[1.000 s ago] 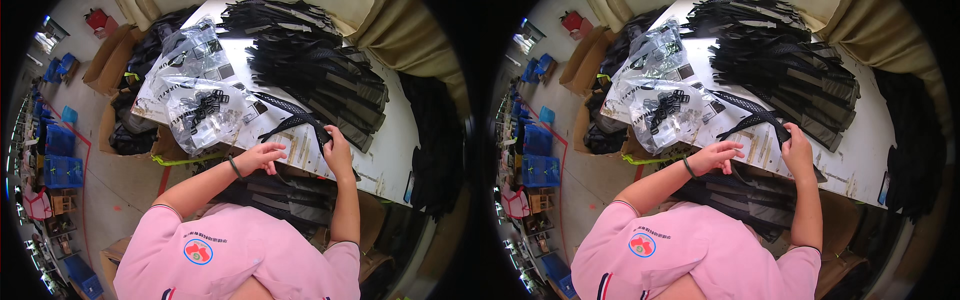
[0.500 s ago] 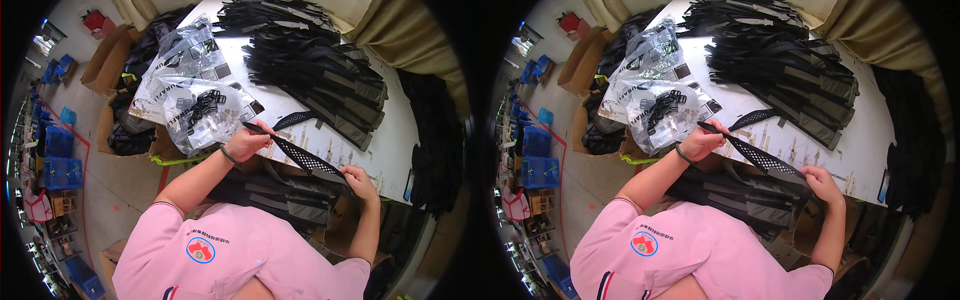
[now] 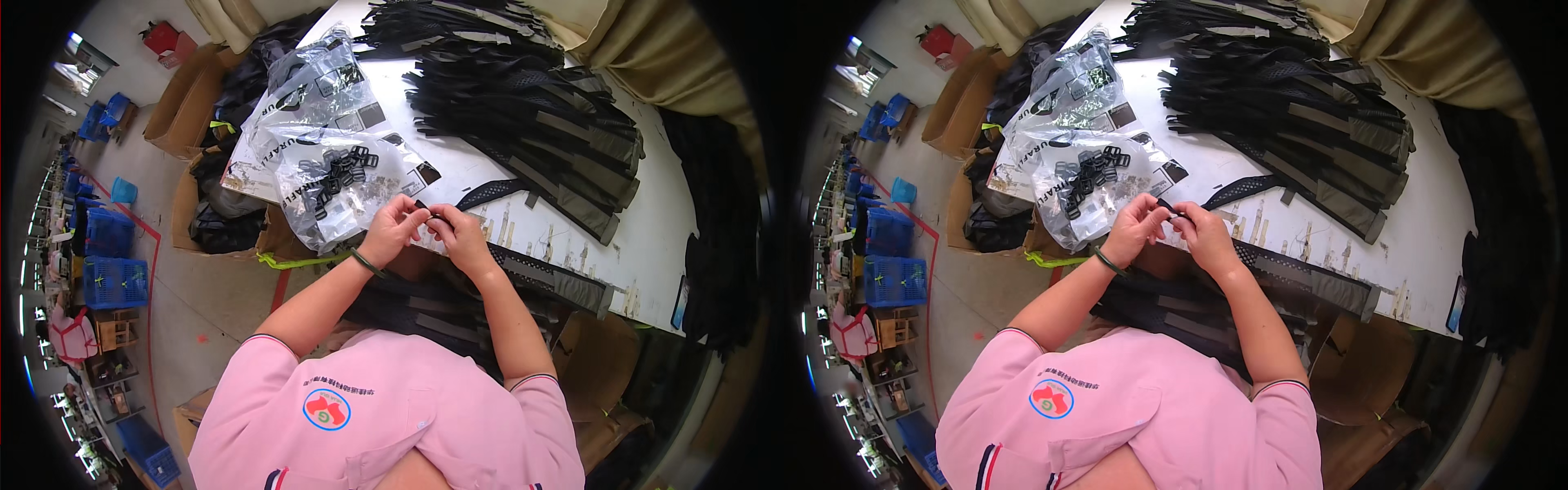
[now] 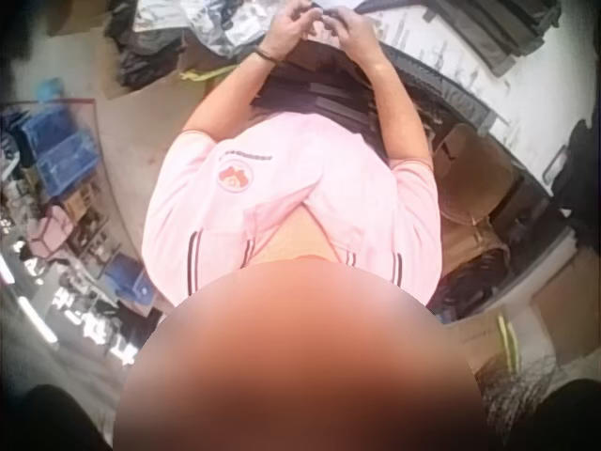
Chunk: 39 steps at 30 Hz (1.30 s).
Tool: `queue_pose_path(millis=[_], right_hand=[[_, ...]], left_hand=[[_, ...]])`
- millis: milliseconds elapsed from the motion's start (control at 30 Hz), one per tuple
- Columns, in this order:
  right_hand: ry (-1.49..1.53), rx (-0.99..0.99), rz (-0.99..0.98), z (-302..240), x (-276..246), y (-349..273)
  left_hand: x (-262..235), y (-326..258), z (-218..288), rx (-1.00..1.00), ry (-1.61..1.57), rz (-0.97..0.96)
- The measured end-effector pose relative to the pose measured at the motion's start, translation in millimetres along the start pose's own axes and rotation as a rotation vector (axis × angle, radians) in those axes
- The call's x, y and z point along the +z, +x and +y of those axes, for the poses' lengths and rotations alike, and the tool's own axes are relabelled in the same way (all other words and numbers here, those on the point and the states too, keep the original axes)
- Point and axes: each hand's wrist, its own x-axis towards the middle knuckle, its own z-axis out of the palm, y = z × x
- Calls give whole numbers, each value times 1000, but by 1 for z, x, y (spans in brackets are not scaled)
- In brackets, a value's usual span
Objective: Manually attaching plastic buckles and sliders to nylon webbing straps for backpacks.
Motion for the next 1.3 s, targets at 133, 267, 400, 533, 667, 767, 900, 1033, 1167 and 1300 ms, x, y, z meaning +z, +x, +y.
queue_pose_path(millis=[133,267,400,533,667,767,900,1033,1167,1300], right_hand=[[73,37,37,18,15,6],[-127,-117,-10,20,17,10],[-192,-136,-79,16,12,14],[-106,-25,-44,2,-4,12],[53,46,-107,-34,-16,5],[102,60,-119,-36,-14,-2],[4,-183,-50,-30,-11,-10],[23,-102,-51,-37,-15,-12],[599,365,-213,-30,-22,-8],[812,429,-240,-28,-23,-9]], left_hand=[[-78,30,21,380,930,380],[-100,40,17,300,1251,318],[-112,48,6,419,1279,254],[-73,29,27,329,981,211],[-33,-3,18,-53,-83,20],[-14,-13,4,-28,-284,-24],[0,-19,-2,8,-311,2],[3,-20,1,44,-307,-13],[6,-22,9,144,-298,-72],[5,-23,13,214,-224,-168]])
